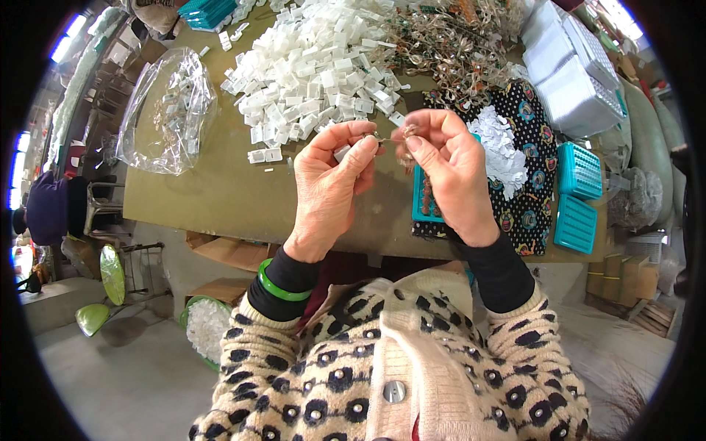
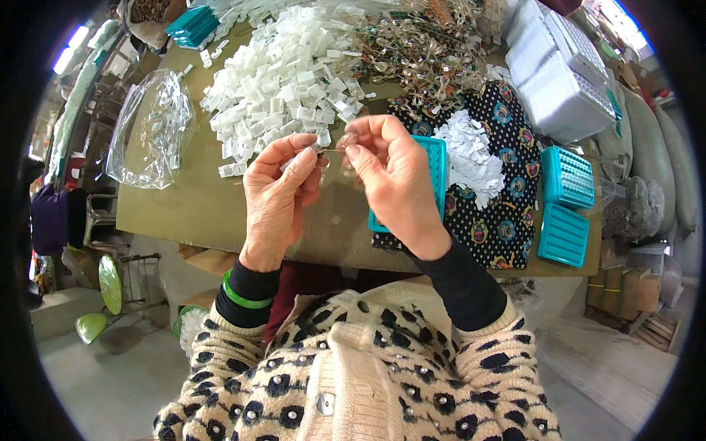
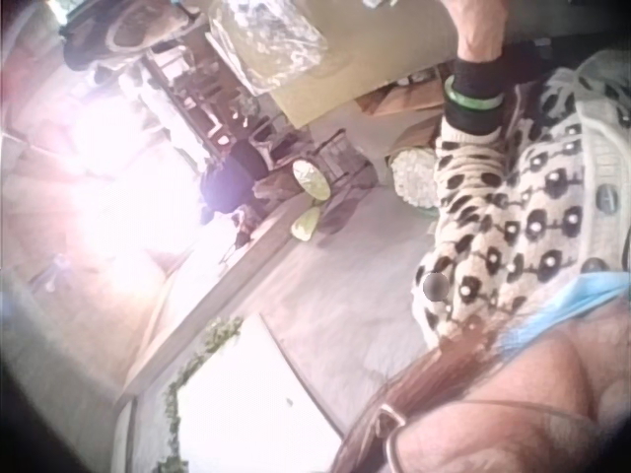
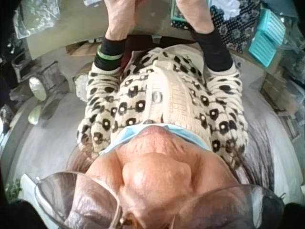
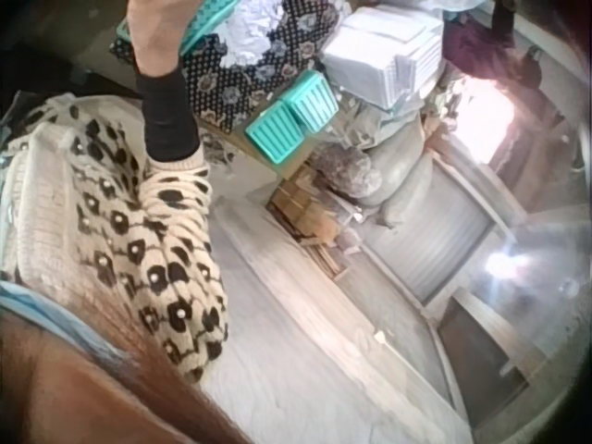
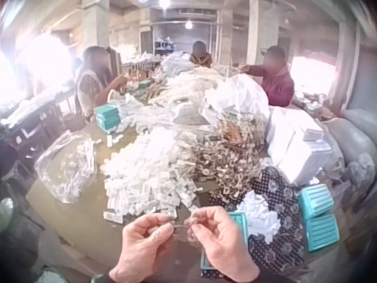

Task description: The person repeatedly picks small white plastic housings and metal pins from a table, inserts the pins into the housings, and places the assembled units back on the table. The person also handles a teal tray containing small metal parts.

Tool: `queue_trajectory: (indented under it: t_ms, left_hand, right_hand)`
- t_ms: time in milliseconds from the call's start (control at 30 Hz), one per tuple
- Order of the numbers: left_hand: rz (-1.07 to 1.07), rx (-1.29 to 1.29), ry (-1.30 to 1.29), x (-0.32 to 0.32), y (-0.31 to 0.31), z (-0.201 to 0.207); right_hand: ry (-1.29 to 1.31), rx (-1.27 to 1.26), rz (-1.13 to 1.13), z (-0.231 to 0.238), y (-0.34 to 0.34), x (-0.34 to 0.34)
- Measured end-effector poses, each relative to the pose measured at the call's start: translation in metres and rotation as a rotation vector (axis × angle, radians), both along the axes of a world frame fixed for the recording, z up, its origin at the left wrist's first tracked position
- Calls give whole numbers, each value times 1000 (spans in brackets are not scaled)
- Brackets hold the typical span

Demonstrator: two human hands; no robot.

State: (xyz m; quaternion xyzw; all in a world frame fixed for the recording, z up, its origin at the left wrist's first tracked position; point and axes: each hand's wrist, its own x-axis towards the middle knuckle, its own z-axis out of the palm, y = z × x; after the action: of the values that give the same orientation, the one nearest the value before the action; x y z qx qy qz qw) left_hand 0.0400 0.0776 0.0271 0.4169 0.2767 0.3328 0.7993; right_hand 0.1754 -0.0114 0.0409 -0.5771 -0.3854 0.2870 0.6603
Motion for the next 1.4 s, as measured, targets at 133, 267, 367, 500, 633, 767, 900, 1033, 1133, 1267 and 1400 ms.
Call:
queue_trajectory:
  t_ms: [133, 267, 367, 500, 633, 767, 900, 1033, 1133, 1267, 1400]
  left_hand:
    - [52, 210, 54, 6, -6, 6]
    - [105, 302, 123, 9, -13, 14]
    - [62, 179, 147, 6, -14, 18]
    - [-31, -17, 100, 5, -9, 18]
    - [70, 137, 132, 5, -19, 15]
    - [126, 206, 112, 8, -27, 13]
    - [79, 196, 127, 4, -19, 12]
    - [74, 153, 134, 3, -18, 10]
    - [52, 151, 97, 3, -18, 9]
    - [35, 127, 105, 2, -18, 10]
    - [35, 74, 87, 2, -16, 10]
  right_hand:
    - [-639, 55, -94, 4, -2, 1]
    - [-720, 74, -114, 1, -3, -2]
    - [-700, 96, -137, -3, -4, -3]
    - [-487, 90, -125, -7, -9, -8]
    - [-464, 106, -184, -7, -8, -9]
    - [-503, 187, -106, -6, -7, -7]
    - [-200, 69, 10, -6, -11, -8]
    - [-127, 56, -37, -6, -11, -8]
    - [-251, 33, -57, -7, -12, -6]
    - [-401, -17, -90, -8, -13, -3]
    - [-505, 85, -131, -10, -10, -3]
